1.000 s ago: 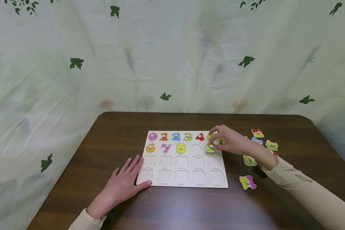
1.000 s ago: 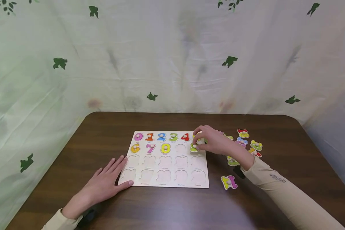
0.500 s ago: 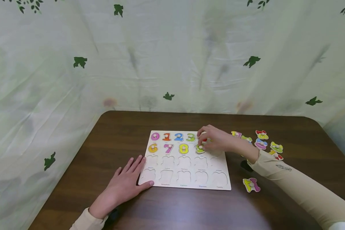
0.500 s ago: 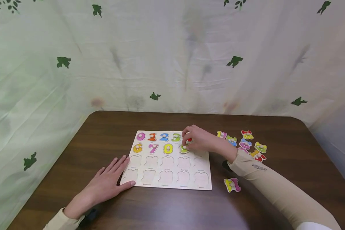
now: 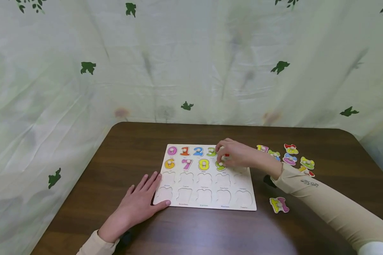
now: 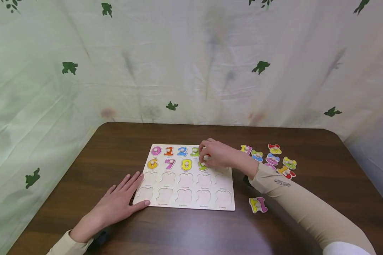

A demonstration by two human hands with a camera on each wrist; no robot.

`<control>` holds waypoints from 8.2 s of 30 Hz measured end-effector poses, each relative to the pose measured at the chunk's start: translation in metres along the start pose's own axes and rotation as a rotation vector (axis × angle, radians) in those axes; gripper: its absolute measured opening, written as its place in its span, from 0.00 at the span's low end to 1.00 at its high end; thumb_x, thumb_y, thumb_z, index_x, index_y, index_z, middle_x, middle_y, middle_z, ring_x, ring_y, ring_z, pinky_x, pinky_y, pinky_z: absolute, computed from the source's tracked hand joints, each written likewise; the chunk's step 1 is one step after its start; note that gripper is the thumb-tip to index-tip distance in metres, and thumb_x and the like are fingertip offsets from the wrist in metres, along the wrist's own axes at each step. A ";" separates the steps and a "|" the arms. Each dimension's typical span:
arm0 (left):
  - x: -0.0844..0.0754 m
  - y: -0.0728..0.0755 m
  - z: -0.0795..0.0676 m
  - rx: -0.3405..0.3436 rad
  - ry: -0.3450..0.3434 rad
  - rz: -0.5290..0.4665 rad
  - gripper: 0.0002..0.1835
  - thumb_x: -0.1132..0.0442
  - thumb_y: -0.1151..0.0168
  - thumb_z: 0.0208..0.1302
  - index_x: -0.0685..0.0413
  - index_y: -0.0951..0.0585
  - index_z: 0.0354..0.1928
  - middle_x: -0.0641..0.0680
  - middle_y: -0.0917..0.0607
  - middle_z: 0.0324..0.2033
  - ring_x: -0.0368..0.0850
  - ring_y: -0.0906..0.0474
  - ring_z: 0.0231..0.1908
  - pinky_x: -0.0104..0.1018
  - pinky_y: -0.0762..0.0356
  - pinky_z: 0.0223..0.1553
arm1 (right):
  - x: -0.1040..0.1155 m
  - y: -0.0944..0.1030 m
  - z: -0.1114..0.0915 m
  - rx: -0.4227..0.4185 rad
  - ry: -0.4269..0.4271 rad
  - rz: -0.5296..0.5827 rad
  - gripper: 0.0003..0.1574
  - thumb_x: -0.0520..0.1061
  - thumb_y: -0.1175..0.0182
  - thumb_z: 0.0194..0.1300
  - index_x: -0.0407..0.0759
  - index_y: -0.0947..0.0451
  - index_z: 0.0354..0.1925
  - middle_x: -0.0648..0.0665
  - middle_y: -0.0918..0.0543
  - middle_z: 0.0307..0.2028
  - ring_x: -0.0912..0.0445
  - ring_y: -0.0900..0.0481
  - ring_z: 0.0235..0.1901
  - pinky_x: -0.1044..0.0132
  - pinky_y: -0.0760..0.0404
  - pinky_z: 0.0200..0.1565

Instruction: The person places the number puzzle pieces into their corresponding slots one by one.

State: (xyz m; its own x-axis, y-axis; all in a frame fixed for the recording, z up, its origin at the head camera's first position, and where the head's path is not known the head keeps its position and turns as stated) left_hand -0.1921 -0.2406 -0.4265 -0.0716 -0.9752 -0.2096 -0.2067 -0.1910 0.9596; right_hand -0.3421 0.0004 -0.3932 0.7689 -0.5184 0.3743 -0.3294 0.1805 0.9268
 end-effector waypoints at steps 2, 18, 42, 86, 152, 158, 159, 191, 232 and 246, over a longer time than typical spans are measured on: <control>0.000 0.001 0.000 -0.005 -0.003 -0.003 0.54 0.24 0.48 0.58 0.51 0.45 0.77 0.56 0.46 0.76 0.61 0.54 0.74 0.72 0.51 0.63 | 0.002 0.001 0.000 0.000 0.004 -0.011 0.10 0.39 0.31 0.61 0.56 0.13 0.36 0.48 0.23 0.53 0.52 0.32 0.55 0.58 0.27 0.53; -0.003 0.002 -0.002 0.004 -0.005 -0.007 0.54 0.25 0.48 0.58 0.52 0.45 0.77 0.57 0.46 0.76 0.62 0.54 0.74 0.73 0.50 0.63 | -0.014 0.048 -0.047 -0.190 -0.029 0.133 0.09 0.41 0.32 0.63 0.48 0.14 0.42 0.45 0.23 0.56 0.49 0.27 0.54 0.52 0.24 0.50; -0.003 0.001 -0.001 -0.025 -0.018 -0.008 0.54 0.24 0.48 0.58 0.52 0.44 0.77 0.57 0.45 0.75 0.63 0.53 0.73 0.73 0.50 0.62 | -0.083 0.072 -0.182 -0.373 -0.378 0.125 0.08 0.46 0.33 0.65 0.49 0.15 0.43 0.44 0.23 0.57 0.45 0.22 0.50 0.58 0.20 0.39; -0.001 -0.002 0.000 -0.015 -0.011 -0.009 0.55 0.23 0.49 0.57 0.51 0.45 0.77 0.57 0.46 0.76 0.62 0.54 0.74 0.73 0.51 0.62 | -0.103 0.051 -0.167 -0.330 -0.400 0.062 0.05 0.37 0.30 0.59 0.43 0.14 0.36 0.33 0.23 0.51 0.35 0.30 0.54 0.36 0.30 0.54; -0.004 0.001 -0.001 -0.004 -0.020 0.001 0.54 0.25 0.49 0.59 0.52 0.46 0.77 0.58 0.46 0.75 0.63 0.53 0.73 0.73 0.50 0.62 | -0.059 0.065 -0.152 -0.393 -0.309 0.148 0.10 0.38 0.34 0.65 0.47 0.15 0.45 0.42 0.25 0.58 0.44 0.26 0.54 0.45 0.24 0.48; -0.004 0.001 -0.001 -0.004 -0.023 0.002 0.54 0.25 0.49 0.59 0.53 0.46 0.77 0.59 0.46 0.75 0.64 0.53 0.73 0.74 0.50 0.61 | -0.067 0.065 -0.173 -0.433 -0.333 0.135 0.09 0.37 0.34 0.64 0.45 0.15 0.44 0.41 0.24 0.57 0.43 0.25 0.54 0.44 0.25 0.49; -0.004 0.002 -0.001 -0.003 -0.024 0.002 0.54 0.25 0.49 0.59 0.53 0.46 0.77 0.59 0.46 0.75 0.64 0.53 0.73 0.74 0.50 0.61 | -0.068 0.065 -0.176 -0.437 -0.335 0.130 0.09 0.37 0.34 0.64 0.43 0.15 0.44 0.41 0.24 0.57 0.43 0.25 0.54 0.44 0.25 0.49; -0.004 0.003 0.000 0.003 -0.028 0.005 0.54 0.24 0.51 0.60 0.54 0.46 0.77 0.59 0.46 0.75 0.65 0.53 0.73 0.74 0.50 0.61 | -0.110 0.043 -0.191 -0.376 -0.453 0.151 0.10 0.41 0.32 0.63 0.42 0.15 0.44 0.33 0.25 0.59 0.34 0.32 0.60 0.36 0.31 0.53; -0.004 0.003 0.000 0.009 -0.024 0.008 0.54 0.25 0.50 0.60 0.53 0.47 0.77 0.59 0.46 0.75 0.64 0.54 0.73 0.73 0.50 0.62 | -0.078 0.027 -0.148 -0.279 -0.191 0.075 0.11 0.36 0.26 0.54 0.50 0.13 0.35 0.37 0.21 0.51 0.42 0.25 0.51 0.48 0.23 0.46; -0.004 0.003 -0.001 0.008 -0.025 0.018 0.54 0.25 0.50 0.60 0.53 0.46 0.77 0.58 0.46 0.75 0.63 0.53 0.73 0.73 0.49 0.62 | -0.041 0.022 -0.111 -0.327 -0.226 0.222 0.06 0.48 0.26 0.56 0.58 0.13 0.33 0.44 0.22 0.53 0.47 0.29 0.54 0.48 0.27 0.49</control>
State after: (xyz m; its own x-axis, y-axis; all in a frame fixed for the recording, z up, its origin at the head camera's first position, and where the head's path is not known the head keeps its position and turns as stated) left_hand -0.1919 -0.2371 -0.4222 -0.0999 -0.9752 -0.1974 -0.2129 -0.1728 0.9617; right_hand -0.3203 0.1189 -0.3846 0.5479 -0.6003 0.5826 -0.2548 0.5436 0.7998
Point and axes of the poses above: each hand's wrist, its own z-axis towards the middle knuckle, its own y-axis out of the back of the hand, x = y × z, the point moved 9 cm from there along z, towards the middle knuckle
